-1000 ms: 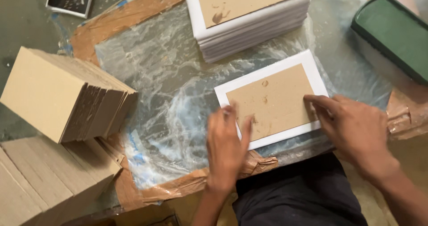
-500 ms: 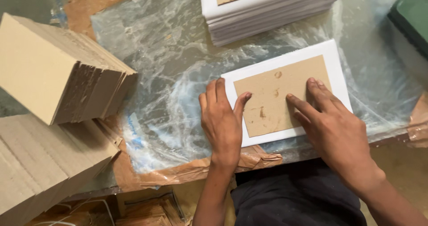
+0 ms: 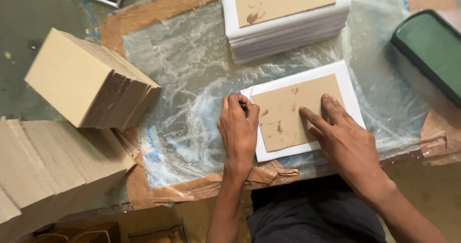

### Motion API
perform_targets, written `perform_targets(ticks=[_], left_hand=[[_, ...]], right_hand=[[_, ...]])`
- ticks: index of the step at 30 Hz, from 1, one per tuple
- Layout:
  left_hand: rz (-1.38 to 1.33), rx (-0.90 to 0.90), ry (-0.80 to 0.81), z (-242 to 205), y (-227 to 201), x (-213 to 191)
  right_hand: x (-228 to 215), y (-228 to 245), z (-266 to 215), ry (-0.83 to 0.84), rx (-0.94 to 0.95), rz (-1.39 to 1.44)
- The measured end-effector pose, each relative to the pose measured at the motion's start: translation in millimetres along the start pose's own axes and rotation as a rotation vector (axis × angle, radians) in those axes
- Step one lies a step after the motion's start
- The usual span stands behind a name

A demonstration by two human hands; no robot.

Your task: The person repeatedly picks up a brown cardboard cover and places it onto a white paper sheet on a table. They use a green brush to rub the surface of the cover, then stack the assembled unit onto a growing pile. This process is repeated for multiple units throughout the clip.

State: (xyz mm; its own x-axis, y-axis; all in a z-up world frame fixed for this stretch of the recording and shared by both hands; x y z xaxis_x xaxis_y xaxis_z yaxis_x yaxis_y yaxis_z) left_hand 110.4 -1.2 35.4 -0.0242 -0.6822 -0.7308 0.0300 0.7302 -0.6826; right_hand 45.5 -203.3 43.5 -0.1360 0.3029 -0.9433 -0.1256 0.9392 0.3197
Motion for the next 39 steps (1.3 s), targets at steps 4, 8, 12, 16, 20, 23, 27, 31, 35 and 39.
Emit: perform_targets(ticks=[4, 8, 12, 16, 20, 23, 27, 31, 35, 39], left_hand=[[-0.346, -0.291, 0.231, -14, -12, -1], [-0.571, -0.076, 0.389, -40, -20, -1], [-0.611, -0.25, 0.431, -52, -17, 15], [-0.691, -0.151, 0.388, -51, -10, 17], [-0.601, 0.194, 0.299, -25, -12, 4], [-0.649, 0.378, 0.227, 25, -12, -18], [-0.909, 0.352, 0.267, 159, -12, -39], [-0.637, 0.051, 0.401, 239, -15, -11], [-0.581, -0.091, 0.528, 257, 4, 0], [-0.428, 0.17, 0.518, 281, 21, 11]], right_hand=[[-7, -3, -4, 0.008, 0.026, 0.164], [-3, -5, -7, -0.065, 0.016, 0.214], [5, 1, -4, -0.077, 0.035, 0.147], [-8, -7, -5, -0.042, 0.032, 0.275], [-34, -41, -39, 0.032, 0.189, 0.608], [-41, -71, -72, -0.12, 0.285, 0.595], [-34, -109, -95, -0.278, 0.304, 0.639], [-28, -112, -101, -0.331, 0.253, 0.667], [-27, -111, -103, -0.251, 0.448, 0.7], [-33, -109, -97, -0.227, 0.48, 0.728]])
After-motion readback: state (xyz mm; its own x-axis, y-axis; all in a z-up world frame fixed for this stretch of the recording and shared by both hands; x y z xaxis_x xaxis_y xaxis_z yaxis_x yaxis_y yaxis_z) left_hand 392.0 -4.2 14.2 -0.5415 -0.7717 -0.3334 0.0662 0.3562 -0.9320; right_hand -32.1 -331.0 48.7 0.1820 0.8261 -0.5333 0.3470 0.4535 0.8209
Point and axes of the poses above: each hand's wrist, its own z-axis towards the middle knuckle, its own x-axis out of the palm, y = z × x, the point moved 3 cm from there along z, towards the middle knuckle, and after that the axes turned 11 degrees about y, right-handed, at the moved point
